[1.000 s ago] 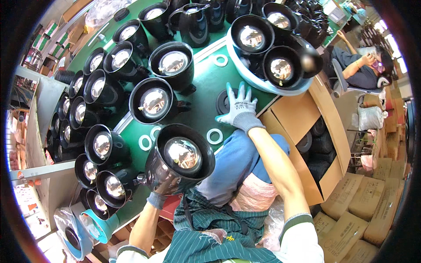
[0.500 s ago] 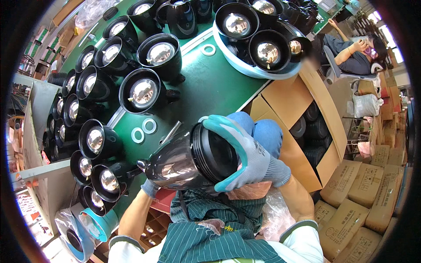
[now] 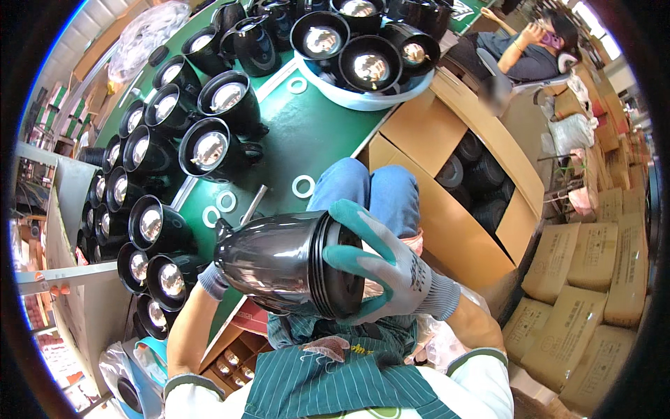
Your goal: The person sits on the floor and repeatedly picks up black light fixture housings, inserts a metal rod into the base, and places the assembled units into a cardboard box. The person handles the fixtures one at a time and stacks the finished items in the box.
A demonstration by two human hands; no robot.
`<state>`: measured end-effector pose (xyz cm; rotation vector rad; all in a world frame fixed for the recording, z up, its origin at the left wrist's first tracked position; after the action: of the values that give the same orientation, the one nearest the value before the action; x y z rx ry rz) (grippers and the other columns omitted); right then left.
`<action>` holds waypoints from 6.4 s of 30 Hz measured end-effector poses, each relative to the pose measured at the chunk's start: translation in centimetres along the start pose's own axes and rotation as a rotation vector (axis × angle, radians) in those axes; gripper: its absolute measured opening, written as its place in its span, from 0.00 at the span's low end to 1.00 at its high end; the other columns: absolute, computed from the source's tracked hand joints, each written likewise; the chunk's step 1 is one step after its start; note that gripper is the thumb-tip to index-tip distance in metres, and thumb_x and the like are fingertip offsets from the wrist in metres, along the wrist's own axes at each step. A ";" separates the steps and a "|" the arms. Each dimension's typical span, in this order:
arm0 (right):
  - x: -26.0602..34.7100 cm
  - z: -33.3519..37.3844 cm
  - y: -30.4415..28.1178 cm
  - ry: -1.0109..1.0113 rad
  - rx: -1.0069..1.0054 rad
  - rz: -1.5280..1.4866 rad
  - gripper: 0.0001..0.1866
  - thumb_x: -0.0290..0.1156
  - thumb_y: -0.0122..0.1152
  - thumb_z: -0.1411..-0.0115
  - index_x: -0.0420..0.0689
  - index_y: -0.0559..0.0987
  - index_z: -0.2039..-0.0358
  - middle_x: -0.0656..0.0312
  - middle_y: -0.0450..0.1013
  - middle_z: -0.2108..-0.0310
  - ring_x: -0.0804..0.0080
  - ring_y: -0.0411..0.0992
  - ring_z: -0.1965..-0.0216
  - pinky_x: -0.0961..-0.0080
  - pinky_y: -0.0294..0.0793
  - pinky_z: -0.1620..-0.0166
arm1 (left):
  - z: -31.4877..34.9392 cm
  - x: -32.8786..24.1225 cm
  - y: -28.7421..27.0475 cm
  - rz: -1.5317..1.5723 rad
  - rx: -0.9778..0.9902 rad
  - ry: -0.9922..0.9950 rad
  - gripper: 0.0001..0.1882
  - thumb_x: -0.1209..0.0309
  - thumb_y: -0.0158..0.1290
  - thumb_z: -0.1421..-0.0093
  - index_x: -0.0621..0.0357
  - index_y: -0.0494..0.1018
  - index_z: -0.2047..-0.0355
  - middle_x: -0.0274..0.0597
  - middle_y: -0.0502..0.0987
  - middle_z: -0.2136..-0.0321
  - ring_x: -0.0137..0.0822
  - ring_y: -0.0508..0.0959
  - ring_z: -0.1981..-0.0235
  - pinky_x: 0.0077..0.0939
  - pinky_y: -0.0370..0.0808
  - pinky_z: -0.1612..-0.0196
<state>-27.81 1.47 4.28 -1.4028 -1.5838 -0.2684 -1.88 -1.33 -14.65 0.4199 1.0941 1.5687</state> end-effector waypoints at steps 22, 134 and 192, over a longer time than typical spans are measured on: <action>-0.6 1.0 -2.4 0.232 0.041 0.082 0.62 0.55 0.85 0.61 0.49 0.63 0.27 0.41 0.52 0.26 0.42 0.57 0.27 0.51 0.65 0.31 | 0.6 -1.4 -0.9 -0.492 -0.164 0.313 0.33 0.63 0.63 0.37 0.64 0.68 0.35 0.50 0.74 0.39 0.43 0.77 0.41 0.42 0.78 0.40; -18.1 3.2 4.8 0.316 -0.328 -1.549 0.23 0.33 0.42 0.22 0.26 0.68 0.37 0.73 0.57 0.82 0.77 0.60 0.79 0.75 0.78 0.53 | -3.9 2.8 23.2 -1.991 -0.605 0.270 0.35 0.64 0.54 0.35 0.74 0.61 0.34 0.79 0.66 0.42 0.69 0.74 0.44 0.50 0.76 0.45; -15.2 10.6 4.9 0.715 -0.781 -1.596 0.40 0.56 0.35 0.24 0.30 0.62 0.31 0.36 0.61 0.31 0.42 0.61 0.30 0.50 0.54 0.26 | -6.3 3.3 20.5 -2.442 -0.651 -0.462 0.43 0.40 0.53 0.33 0.76 0.66 0.41 0.54 0.83 0.68 0.45 0.86 0.68 0.38 0.83 0.71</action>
<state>-30.89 0.66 -14.61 -0.0441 -1.6190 -2.1843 -19.49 0.13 -2.03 -0.8184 0.0733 -0.4965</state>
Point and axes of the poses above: each hand's wrist, its own z-axis away from the middle knuckle, its own y-axis out of the palm, x = y × z, the point moved 8 cm from there along -z, towards the middle knuckle
